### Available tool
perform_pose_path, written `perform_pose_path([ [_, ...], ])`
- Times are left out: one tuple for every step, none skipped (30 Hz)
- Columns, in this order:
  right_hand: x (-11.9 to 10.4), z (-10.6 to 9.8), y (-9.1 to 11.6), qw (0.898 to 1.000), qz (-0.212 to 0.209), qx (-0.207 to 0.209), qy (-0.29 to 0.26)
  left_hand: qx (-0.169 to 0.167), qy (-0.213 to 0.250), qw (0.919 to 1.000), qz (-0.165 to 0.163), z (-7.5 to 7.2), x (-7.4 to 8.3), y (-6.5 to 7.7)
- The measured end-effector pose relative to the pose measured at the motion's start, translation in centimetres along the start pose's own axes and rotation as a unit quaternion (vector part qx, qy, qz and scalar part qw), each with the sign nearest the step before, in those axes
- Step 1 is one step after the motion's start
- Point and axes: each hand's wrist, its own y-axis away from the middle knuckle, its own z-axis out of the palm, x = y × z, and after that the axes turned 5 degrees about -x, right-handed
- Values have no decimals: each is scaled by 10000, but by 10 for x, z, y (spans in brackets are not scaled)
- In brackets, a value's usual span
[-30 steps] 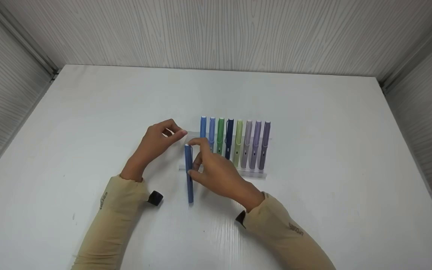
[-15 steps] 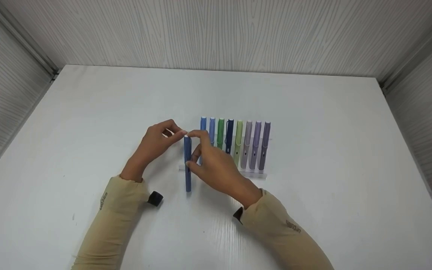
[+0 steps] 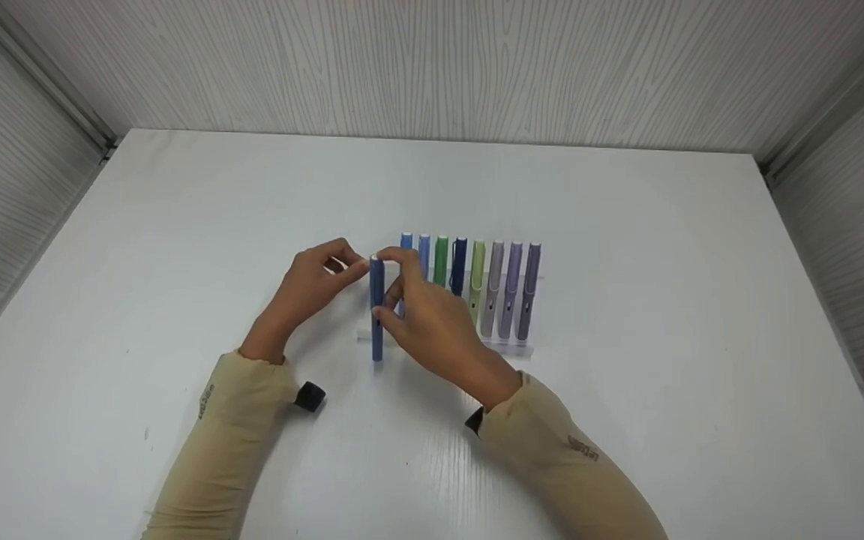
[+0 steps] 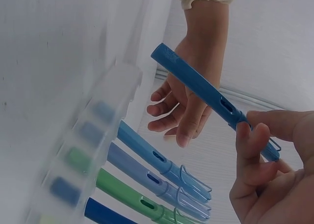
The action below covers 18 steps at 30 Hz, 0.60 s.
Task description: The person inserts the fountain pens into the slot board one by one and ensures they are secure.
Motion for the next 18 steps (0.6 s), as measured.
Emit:
perform_pose_path([
  [0, 0, 0, 10000, 24, 18, 17, 4, -4, 10000, 4, 0, 0, 0],
  [-1, 0, -1, 10000, 41, 39, 39, 6, -4, 10000, 9, 0, 0, 0],
  [-1, 0, -1, 9999, 70, 61, 59, 6, 1, 10000, 13, 1, 0, 0],
  [-1, 0, -1, 9999, 96, 74, 90, 15, -1, 10000, 15, 1, 0, 0],
  [-1, 0, -1, 9998, 124, 87, 117, 22, 2, 10000, 18, 1, 0, 0],
  [-1, 0, -2, 9997, 139, 101, 149, 29, 5, 10000, 20, 1, -1, 0],
  [-1, 1, -2, 9997, 148, 116, 178, 36, -1, 10000, 28, 1, -1, 0],
  [-1, 1, -2, 9996, 143, 136, 206, 40, -5, 10000, 35, 1, -1, -1],
  [-1, 1, -2, 9995, 133, 155, 239, 46, -8, 10000, 41, 2, -1, -1],
  [-1, 2, -2, 9994, 114, 179, 276, 53, -17, 10000, 51, 2, -1, -1],
  [-1, 2, -2, 9993, 96, 206, 312, 56, -16, 10000, 62, 2, -1, -1],
  [-1, 2, -2, 9991, 75, 236, 345, 61, -19, 10000, 70, 2, -1, -1],
  [-1, 3, -2, 9989, 58, 265, 386, 63, -19, 10000, 73, 2, -1, -1],
  [-2, 3, -2, 9986, 42, 294, 432, 65, -8, 10000, 70, 2, -1, -1],
  [-2, 3, -2, 9984, 36, 322, 469, 66, 2, 10000, 68, 2, -1, -1],
  [-3, 4, -2, 9981, 28, 351, 511, 66, 6, 10000, 63, 2, -2, -1],
  [-3, 4, -3, 9978, 22, 375, 547, 65, 8, 10000, 58, 2, -2, -1],
  [-3, 4, -3, 9975, 5, 401, 587, 65, 6, 10000, 49, 2, -2, -1],
])
